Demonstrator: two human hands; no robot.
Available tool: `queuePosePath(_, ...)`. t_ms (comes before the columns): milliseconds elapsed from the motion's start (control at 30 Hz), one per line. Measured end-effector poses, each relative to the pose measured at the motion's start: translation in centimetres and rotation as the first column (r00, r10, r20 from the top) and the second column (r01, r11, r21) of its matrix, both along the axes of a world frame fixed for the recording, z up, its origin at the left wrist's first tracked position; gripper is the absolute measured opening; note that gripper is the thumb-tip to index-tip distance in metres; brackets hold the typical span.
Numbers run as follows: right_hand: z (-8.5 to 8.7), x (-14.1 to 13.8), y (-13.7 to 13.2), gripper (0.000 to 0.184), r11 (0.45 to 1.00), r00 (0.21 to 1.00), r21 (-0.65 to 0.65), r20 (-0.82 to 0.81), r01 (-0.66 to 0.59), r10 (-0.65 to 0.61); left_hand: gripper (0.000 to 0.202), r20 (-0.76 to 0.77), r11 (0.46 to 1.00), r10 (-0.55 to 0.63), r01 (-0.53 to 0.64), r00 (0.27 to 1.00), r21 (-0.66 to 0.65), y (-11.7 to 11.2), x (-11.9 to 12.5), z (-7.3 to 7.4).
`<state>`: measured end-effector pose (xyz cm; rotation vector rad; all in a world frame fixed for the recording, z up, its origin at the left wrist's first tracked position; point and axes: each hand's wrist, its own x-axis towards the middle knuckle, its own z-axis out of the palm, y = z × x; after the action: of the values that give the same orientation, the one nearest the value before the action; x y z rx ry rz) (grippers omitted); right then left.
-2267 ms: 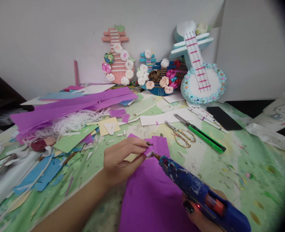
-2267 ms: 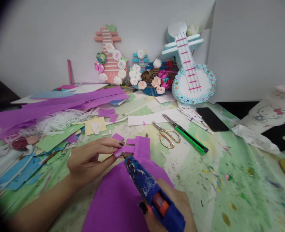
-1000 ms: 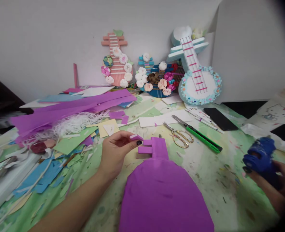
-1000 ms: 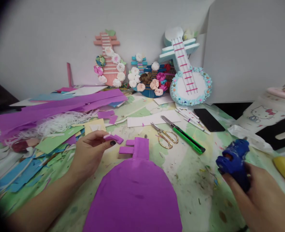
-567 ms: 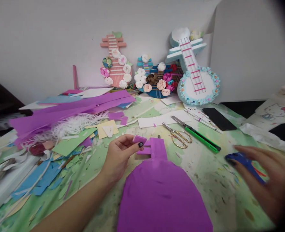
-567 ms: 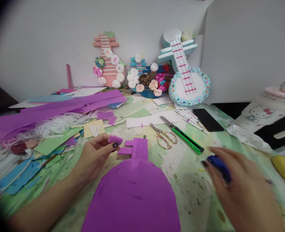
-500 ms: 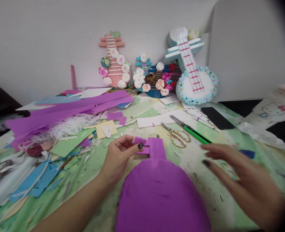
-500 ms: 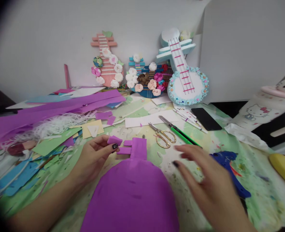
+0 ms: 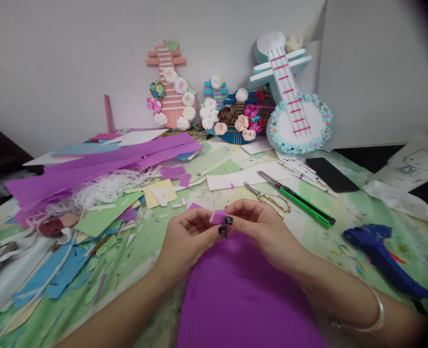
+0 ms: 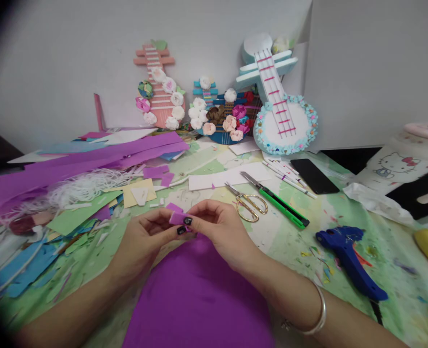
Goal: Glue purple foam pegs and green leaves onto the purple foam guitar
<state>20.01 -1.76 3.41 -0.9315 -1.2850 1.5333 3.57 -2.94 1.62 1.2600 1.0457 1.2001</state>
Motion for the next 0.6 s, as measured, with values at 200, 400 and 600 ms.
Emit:
queuePosePath(200,0.1,4.0,2.3,0.02,0.948,0.944,-0.013,-0.086,0.319,-0.319,0.038,-0.687,0.958,0.281,-0.153,0.67,0.243,0.6,-2.2,1.9)
queuePosePath(400,-1.9,6.6,2.0,0.027,0.909,0.922,-0.178,-0.024,0.377,-0.387,0.043,-0.775,0.96,-0.267,0.092,0.573,-0.263,0.4,-2.6,1.0)
queuePosePath(600,-2.9,6.0,1.0,0.029,0.906,0.917,-0.215,-0.089,0.364,-0.389,0.034,-0.521,0.874,-0.472,0.298,0.711,-0.384,-0.8,-1.3,-0.7)
